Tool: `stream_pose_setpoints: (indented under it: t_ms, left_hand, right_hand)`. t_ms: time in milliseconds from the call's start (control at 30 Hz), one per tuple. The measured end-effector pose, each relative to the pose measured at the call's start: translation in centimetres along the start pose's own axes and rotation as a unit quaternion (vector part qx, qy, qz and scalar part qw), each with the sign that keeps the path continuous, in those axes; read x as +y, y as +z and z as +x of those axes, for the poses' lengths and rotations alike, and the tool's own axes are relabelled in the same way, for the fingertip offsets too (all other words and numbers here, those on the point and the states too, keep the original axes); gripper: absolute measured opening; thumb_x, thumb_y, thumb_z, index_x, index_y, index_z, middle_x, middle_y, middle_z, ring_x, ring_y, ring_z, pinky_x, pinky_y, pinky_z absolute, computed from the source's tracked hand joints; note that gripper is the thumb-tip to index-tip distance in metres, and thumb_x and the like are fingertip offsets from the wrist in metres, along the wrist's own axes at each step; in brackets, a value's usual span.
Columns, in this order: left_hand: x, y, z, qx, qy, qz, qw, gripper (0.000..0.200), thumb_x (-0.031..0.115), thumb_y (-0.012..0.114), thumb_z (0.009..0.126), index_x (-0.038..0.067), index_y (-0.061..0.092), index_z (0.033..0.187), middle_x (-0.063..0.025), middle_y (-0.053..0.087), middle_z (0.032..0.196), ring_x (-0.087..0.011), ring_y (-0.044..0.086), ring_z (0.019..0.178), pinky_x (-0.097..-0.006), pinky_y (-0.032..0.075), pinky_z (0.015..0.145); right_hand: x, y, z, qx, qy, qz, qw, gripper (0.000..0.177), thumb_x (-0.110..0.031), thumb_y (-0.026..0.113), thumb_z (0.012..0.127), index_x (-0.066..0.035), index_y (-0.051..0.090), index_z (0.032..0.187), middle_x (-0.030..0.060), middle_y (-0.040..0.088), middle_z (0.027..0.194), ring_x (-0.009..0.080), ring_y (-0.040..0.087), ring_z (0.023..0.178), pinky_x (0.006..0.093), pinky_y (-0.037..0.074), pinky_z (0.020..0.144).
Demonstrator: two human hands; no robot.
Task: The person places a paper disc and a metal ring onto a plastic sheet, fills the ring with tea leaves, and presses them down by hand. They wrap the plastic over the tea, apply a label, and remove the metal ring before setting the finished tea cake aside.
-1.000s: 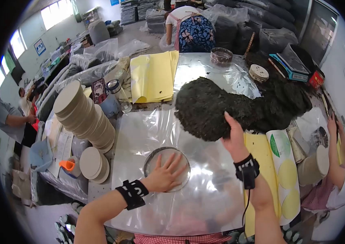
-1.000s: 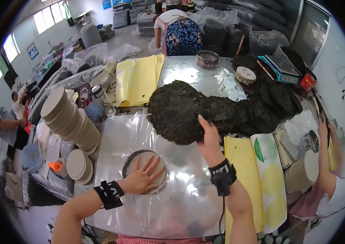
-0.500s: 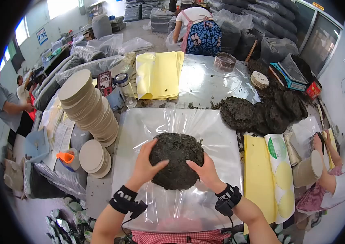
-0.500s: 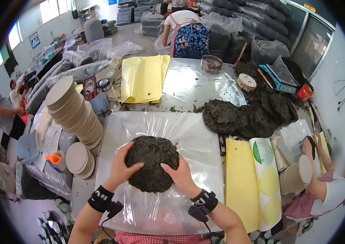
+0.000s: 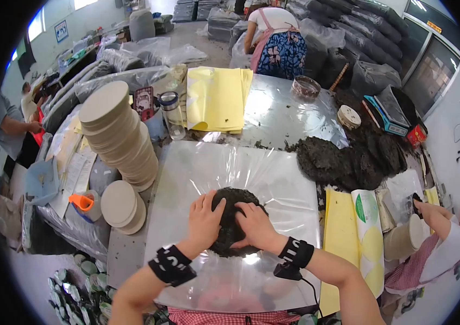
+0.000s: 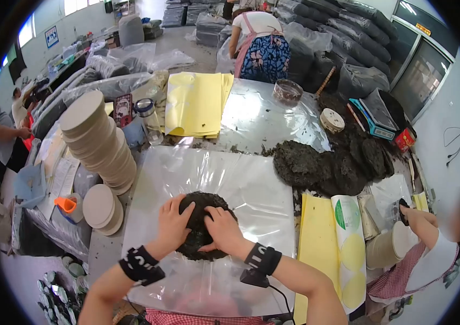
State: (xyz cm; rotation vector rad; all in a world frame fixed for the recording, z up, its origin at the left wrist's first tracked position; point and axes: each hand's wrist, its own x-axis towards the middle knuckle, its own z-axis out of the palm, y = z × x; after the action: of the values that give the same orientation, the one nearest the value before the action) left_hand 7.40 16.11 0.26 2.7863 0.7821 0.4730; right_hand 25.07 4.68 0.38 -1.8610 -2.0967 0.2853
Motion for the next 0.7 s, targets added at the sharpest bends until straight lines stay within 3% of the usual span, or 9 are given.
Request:
stream_pose_setpoints:
  t_ms: [100,167,233,367,433,533,600,633,700]
  left_hand:
    - [0.0,-2.6,3.0,-0.209,0.079,-0.032,0.974,0.097,0.016,0.093,0.056,-0.007,0.048,0.139,-0.0196,0.051,0.130,-0.0352,0.060,0.113,-0.0402,0.054,0.092]
    - [-0.5,-1.4,3.4,-0.225,0.148,0.011,0.963,0.105,0.017,0.094,0.053,-0.019,0.041,0.136,-0.0220,0.053,0.121,-0.0341,0.067,0.096,-0.0374,0.060,0.078]
    - [0.2,0.3,3.0,-0.250,0.126,0.088,0.956,0.097,0.012,0.091,0.056,-0.017,0.044,0.135,-0.0199,0.054,0.119,-0.0314,0.067,0.096,-0.0364,0.061,0.077]
    - [0.4,5.8,2.4,-0.211,-0.026,0.045,0.976,0.064,0.010,0.076,0.077,-0.014,0.049,0.130,-0.0178,0.056,0.119,-0.0291,0.067,0.096,-0.0357,0.061,0.074]
    - [-0.6,6.3,1.8,-0.172,0.056,0.076,0.981,0.050,0.009,0.068,0.083,-0.013,0.052,0.126,-0.0177,0.057,0.116,-0.0286,0.068,0.093,-0.0363,0.061,0.070]
    - [-1.5,7.4,1.7,-0.149,0.062,0.080,0.984,0.036,0.008,0.062,0.087,-0.009,0.056,0.117,-0.0169,0.061,0.108,-0.0274,0.070,0.085,-0.0377,0.061,0.063]
    - [-1.4,6.6,1.8,-0.126,0.118,0.125,0.977,0.035,0.008,0.061,0.088,-0.009,0.055,0.118,-0.0170,0.063,0.106,-0.0274,0.071,0.080,-0.0380,0.061,0.061]
    - [-0.7,5.5,2.3,-0.228,0.073,0.115,0.964,0.098,0.015,0.093,0.054,-0.017,0.045,0.133,-0.0219,0.055,0.121,-0.0303,0.069,0.089,-0.0377,0.061,0.070]
    - [-0.3,4.5,1.8,-0.287,0.097,0.109,0.947,0.114,0.022,0.097,0.050,-0.020,0.037,0.137,-0.0250,0.054,0.123,-0.0347,0.070,0.093,-0.0380,0.060,0.073]
  right_hand:
    - [-0.9,1.2,0.9,0.012,0.033,-0.012,0.999,0.120,-0.023,0.097,0.043,0.007,0.037,0.143,0.0179,0.048,0.132,0.0362,0.051,0.117,0.0374,0.047,0.103]
    - [-1.3,2.3,1.4,-0.026,0.067,-0.045,0.996,0.116,-0.023,0.097,0.044,0.008,0.040,0.141,0.0189,0.048,0.133,0.0350,0.052,0.117,0.0363,0.049,0.100]
    - [-1.3,2.8,1.6,-0.042,0.065,-0.101,0.992,0.112,-0.022,0.096,0.047,0.010,0.041,0.139,0.0206,0.047,0.133,0.0332,0.052,0.117,0.0336,0.053,0.096]
    - [-1.1,4.6,2.9,-0.029,0.105,-0.168,0.980,0.086,-0.022,0.090,0.058,0.009,0.050,0.128,0.0159,0.051,0.118,0.0298,0.055,0.109,0.0304,0.056,0.088]
    - [-0.5,7.0,2.1,0.051,0.087,-0.204,0.974,0.073,-0.021,0.087,0.063,0.008,0.054,0.121,0.0148,0.053,0.112,0.0288,0.056,0.106,0.0302,0.056,0.086]
    - [-1.1,5.0,1.9,-0.034,0.070,-0.174,0.982,0.059,-0.022,0.083,0.068,0.006,0.059,0.114,0.0140,0.057,0.107,0.0275,0.057,0.103,0.0324,0.055,0.081]
    - [-0.6,2.3,0.9,-0.067,-0.062,-0.129,0.988,0.030,-0.033,0.079,0.073,-0.008,0.075,0.089,0.0076,0.067,0.090,0.0264,0.063,0.093,0.0395,0.052,0.080]
    - [0.2,1.7,-0.3,-0.079,-0.045,-0.103,0.991,0.027,-0.036,0.077,0.075,-0.010,0.075,0.082,0.0081,0.069,0.084,0.0269,0.065,0.085,0.0397,0.051,0.080]
    - [-0.2,-0.9,-0.8,-0.202,-0.038,-0.127,0.970,0.029,-0.038,0.070,0.079,-0.010,0.076,0.072,0.0124,0.071,0.074,0.0292,0.067,0.068,0.0400,0.049,0.076]
